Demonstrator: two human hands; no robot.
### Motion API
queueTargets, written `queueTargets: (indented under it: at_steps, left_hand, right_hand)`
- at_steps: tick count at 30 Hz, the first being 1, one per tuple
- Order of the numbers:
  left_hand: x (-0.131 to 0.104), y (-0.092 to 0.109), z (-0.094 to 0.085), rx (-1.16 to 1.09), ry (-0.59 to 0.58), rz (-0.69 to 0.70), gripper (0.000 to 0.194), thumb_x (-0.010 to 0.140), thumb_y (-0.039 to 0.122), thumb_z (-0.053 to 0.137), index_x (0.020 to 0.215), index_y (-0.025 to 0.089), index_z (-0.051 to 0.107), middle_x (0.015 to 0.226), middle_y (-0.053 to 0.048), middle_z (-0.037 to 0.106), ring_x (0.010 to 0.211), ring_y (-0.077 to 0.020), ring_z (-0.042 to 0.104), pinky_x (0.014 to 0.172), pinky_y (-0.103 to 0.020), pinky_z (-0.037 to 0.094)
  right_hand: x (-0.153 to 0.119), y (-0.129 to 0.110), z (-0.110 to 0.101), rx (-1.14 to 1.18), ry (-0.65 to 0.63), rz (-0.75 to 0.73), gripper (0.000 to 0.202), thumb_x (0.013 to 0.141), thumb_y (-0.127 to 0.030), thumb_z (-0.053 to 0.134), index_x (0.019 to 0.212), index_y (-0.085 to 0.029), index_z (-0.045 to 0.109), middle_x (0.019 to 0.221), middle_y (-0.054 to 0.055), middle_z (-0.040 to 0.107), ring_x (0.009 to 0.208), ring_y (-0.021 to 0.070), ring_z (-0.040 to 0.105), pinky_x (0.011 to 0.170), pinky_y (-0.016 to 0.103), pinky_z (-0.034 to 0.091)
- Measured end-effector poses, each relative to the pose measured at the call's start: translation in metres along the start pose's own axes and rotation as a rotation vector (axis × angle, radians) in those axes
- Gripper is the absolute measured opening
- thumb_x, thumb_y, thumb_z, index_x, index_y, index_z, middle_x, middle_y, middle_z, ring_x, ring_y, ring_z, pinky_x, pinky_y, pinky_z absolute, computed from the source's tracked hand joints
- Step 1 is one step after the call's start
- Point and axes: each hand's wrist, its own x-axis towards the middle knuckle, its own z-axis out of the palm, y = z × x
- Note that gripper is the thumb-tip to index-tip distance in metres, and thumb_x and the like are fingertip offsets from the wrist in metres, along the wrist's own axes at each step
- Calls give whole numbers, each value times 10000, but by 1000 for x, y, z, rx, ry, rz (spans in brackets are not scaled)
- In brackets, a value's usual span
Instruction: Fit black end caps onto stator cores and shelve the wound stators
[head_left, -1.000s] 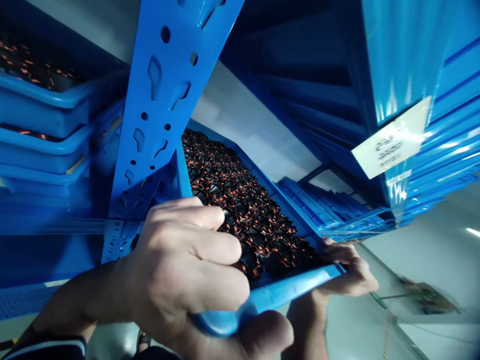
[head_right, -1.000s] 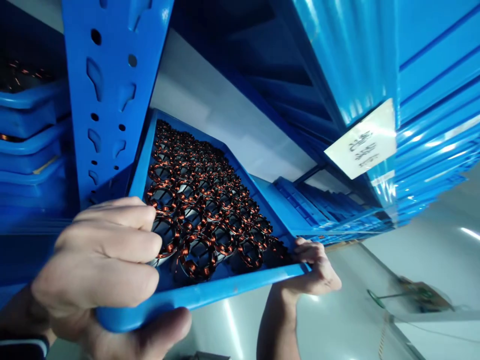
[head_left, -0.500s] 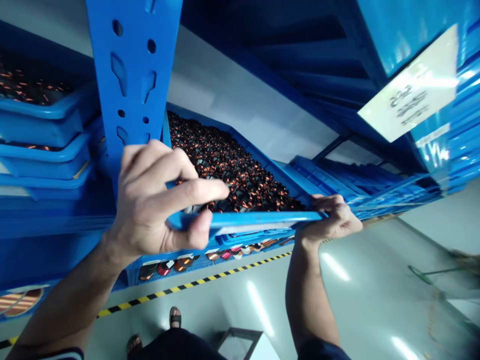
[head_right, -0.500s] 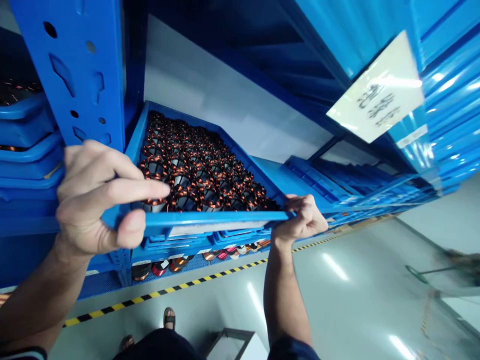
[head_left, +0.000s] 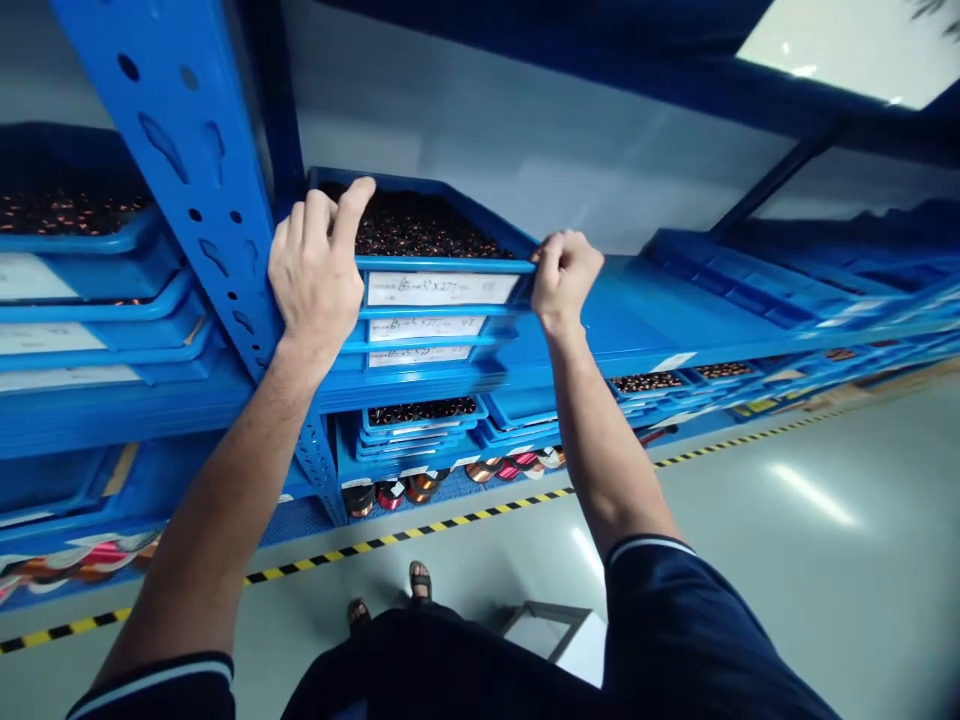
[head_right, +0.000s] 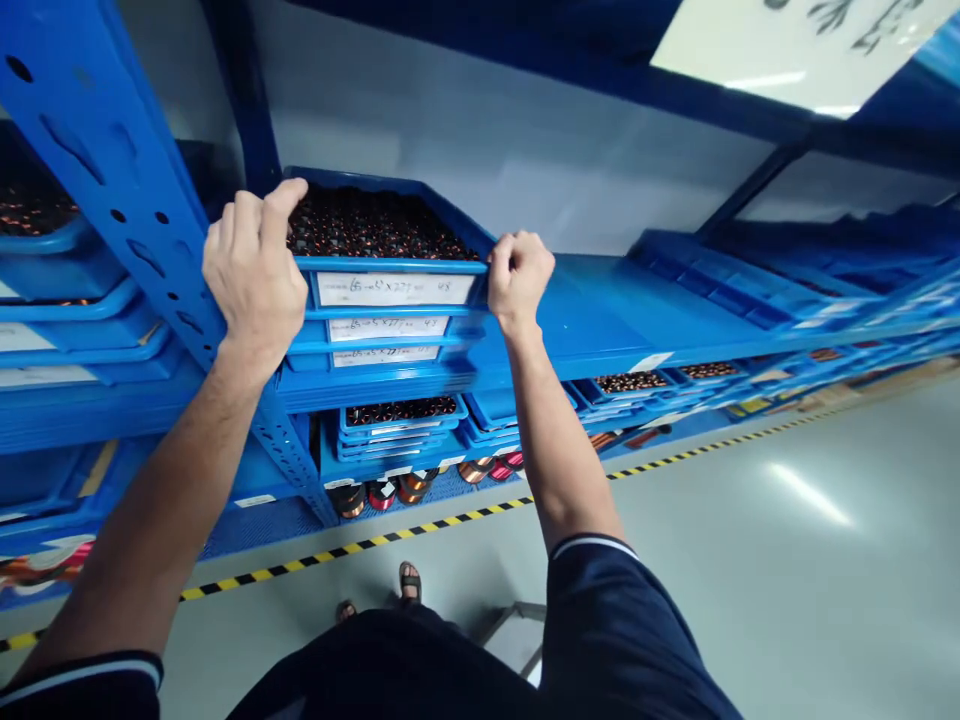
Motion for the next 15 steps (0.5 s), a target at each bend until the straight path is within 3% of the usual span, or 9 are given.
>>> queueTargets:
  at_steps: [2, 4, 7, 10, 15]
  left_hand:
    - [3, -3, 22, 35, 63, -18, 484, 1234, 286, 336, 1604, 328, 645, 1224, -14, 676, 1105, -216, 517, 1114, -407, 392]
    - [1, -5, 32, 45, 116, -54, 438, 1206, 239, 410, 1557, 331, 655, 1228, 15, 659, 1069, -187, 512, 1094, -386, 393]
    - [-3, -5, 25, 3, 84, -78, 453, 1178, 154, 430, 1575, 259, 621, 1289, -7, 669, 1113, -183, 586, 1116, -394, 425]
    - [-8, -6, 11, 2, 4, -55, 485, 1141, 84, 430, 1592, 130, 603, 1303, -66, 681, 1212, -237, 663, 1162, -443, 445]
    - [-15, -20, 18, 80, 131, 42, 444, 1102, 111, 396, 1455, 23, 651, 1149, -101, 634, 1105, -253, 651, 1198, -504, 434]
  right_hand:
    - [2, 7, 10, 17, -67, 11, 531, 1197, -453, 359, 732, -273, 542, 782, 25, 588, 846, 229, 621, 1021, 464, 568]
    - [1, 12, 16, 36, -107, 18, 542, 1214, -482, 349, 753, -272, 542, 808, 30, 575, 885, 240, 621, 1084, 504, 565]
    - [-6, 14, 17, 101, -117, 6, 582, 1232, -567, 329, 786, -265, 549, 854, 42, 561, 954, 259, 629, 1146, 561, 565]
    - [-16, 12, 11, 227, -121, -14, 649, 1227, -691, 309, 848, -252, 600, 939, 66, 611, 1036, 277, 647, 1184, 613, 574]
    - [-31, 3, 3, 452, -88, -76, 694, 1230, -725, 247, 1005, -236, 686, 1121, 96, 706, 1268, 309, 681, 1254, 668, 553]
